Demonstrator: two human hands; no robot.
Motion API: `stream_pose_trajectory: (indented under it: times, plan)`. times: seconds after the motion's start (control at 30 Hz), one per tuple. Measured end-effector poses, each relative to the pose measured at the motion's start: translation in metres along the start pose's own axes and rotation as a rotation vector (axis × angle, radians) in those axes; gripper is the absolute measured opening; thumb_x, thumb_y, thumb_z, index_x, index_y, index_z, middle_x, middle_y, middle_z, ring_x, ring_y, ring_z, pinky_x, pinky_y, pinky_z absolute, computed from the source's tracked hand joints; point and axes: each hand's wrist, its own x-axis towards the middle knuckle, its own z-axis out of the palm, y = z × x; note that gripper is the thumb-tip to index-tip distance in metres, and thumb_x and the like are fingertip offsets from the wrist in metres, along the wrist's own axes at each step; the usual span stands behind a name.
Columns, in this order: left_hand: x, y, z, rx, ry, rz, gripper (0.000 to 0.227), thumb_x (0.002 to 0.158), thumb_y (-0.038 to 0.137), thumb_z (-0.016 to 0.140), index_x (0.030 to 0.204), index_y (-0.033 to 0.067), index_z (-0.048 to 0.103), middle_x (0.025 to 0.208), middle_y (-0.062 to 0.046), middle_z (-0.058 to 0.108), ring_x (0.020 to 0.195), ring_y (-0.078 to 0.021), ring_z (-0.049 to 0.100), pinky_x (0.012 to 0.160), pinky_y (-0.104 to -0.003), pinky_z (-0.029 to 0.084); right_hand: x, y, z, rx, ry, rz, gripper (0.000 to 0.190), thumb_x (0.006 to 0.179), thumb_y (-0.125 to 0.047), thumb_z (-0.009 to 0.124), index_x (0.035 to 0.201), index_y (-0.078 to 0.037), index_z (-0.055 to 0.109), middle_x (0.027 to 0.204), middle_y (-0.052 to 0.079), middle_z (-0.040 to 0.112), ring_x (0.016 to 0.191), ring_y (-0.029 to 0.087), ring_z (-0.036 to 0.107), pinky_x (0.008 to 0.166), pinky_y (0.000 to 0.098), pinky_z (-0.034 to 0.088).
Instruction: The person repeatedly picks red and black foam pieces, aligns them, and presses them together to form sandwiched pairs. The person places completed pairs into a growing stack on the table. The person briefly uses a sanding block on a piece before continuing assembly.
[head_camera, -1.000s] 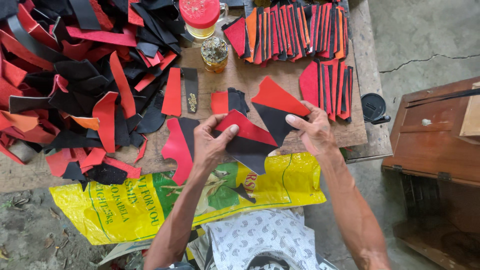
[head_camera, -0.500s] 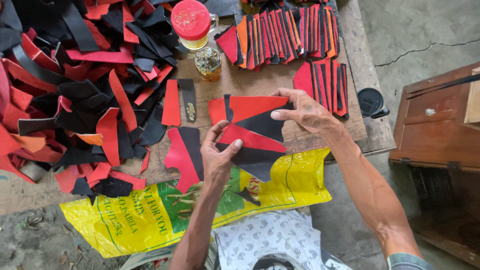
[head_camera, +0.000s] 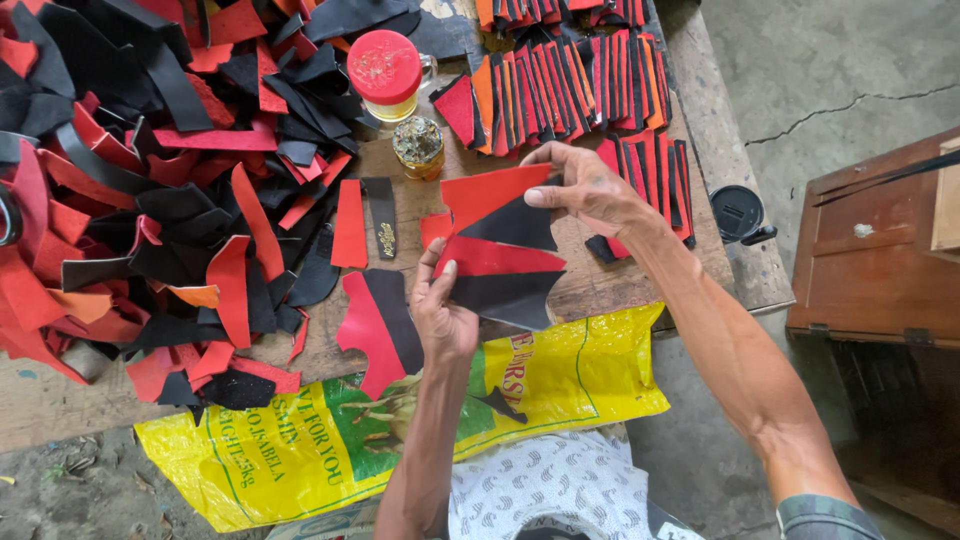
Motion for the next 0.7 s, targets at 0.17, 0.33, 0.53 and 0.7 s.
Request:
stream_pose_trajectory:
  times: [0.17,0.33,0.53,0.7]
  plan:
    - [0.012,-0.001,0.014,-0.106,-0.050,0.047,0.037,0.101,0.010,0.058,0.135,-0.0036,0.057,0.134,-0.015,0.063,0.125,-0.0218,0.060,0.115,-0.042,0.044,0.011,0.004,-0.003,0.145,0.024,-0.001,0.036,0.093,-0.015,0.077,0.122,-0.008,0.057,0.105,0.001,0.068,0.088,0.012,0.068,0.071,0.0298,0.058]
    - [0.014,-0.002,0.022,-0.158,0.084,0.054,0.041,0.103,0.023,0.057,0.133,-0.0058,0.061,0.140,-0.012,0.061,0.135,-0.0201,0.053,0.119,-0.042,0.040,0.021,0.005,-0.009,0.170,-0.012,0.010,0.028,0.101,-0.024,0.068,0.124,-0.011,0.059,0.104,-0.001,0.068,0.087,0.013,0.068,0.075,0.0344,0.057]
    - [0.016,-0.006,0.022,-0.021,0.075,0.097,0.045,0.094,0.012,0.074,0.135,-0.0012,0.062,0.137,-0.014,0.060,0.129,-0.0231,0.052,0.115,-0.044,0.040,0.023,0.003,-0.008,0.277,0.009,0.032,0.025,0.102,-0.025,0.064,0.121,-0.009,0.059,0.106,0.001,0.069,0.093,0.016,0.069,0.079,0.0401,0.060]
    - [0.013,0.004,0.031,0.390,0.183,0.174,0.056,0.077,0.006,0.087,0.128,0.0008,0.066,0.136,-0.014,0.064,0.132,-0.0179,0.055,0.114,-0.036,0.038,0.012,0.008,0.003,0.123,0.060,-0.051,0.031,0.093,-0.017,0.072,0.119,-0.006,0.059,0.104,0.002,0.070,0.095,0.015,0.070,0.081,0.0381,0.063]
